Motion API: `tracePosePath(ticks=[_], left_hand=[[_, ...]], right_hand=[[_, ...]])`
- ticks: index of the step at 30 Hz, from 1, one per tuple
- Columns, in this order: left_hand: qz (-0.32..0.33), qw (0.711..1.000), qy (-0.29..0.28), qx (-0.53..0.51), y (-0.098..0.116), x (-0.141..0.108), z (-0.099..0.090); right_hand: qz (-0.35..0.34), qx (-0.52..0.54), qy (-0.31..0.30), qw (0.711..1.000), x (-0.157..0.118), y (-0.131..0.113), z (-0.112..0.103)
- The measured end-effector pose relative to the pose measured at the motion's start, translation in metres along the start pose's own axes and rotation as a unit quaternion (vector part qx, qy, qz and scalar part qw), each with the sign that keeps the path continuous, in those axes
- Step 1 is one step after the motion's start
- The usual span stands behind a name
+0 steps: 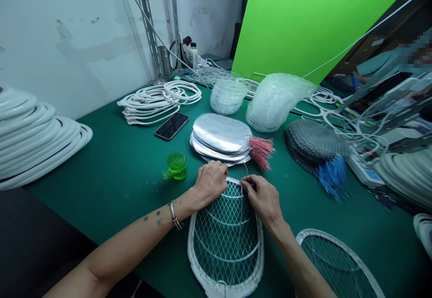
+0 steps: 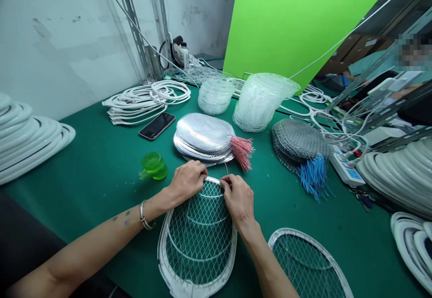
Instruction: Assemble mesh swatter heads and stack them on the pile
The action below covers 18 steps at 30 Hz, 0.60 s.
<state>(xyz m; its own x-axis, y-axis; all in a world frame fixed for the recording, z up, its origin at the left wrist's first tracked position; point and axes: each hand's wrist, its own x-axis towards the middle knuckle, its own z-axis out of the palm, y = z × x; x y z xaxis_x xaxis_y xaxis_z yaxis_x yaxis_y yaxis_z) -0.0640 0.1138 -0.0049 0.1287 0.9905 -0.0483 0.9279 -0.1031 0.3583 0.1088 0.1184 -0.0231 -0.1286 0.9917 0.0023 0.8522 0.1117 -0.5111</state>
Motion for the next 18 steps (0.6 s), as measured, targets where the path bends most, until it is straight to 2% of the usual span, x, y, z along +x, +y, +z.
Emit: tracePosePath(ticks=[12,18], left_hand=[[0.009,1.0,-0.002,-0.001,-0.0014,-0.0014,0.0033],[0.006,1.0,-0.004,-0.005,-0.0019,-0.0026,0.0042]], right_hand=[[0.003,-0.02,-0.006,1.0,-0.0024,-0.0044,-0.0033],[0.018,0.008,-0.023,1.0,0.0045,-0.0086,-0.0015]])
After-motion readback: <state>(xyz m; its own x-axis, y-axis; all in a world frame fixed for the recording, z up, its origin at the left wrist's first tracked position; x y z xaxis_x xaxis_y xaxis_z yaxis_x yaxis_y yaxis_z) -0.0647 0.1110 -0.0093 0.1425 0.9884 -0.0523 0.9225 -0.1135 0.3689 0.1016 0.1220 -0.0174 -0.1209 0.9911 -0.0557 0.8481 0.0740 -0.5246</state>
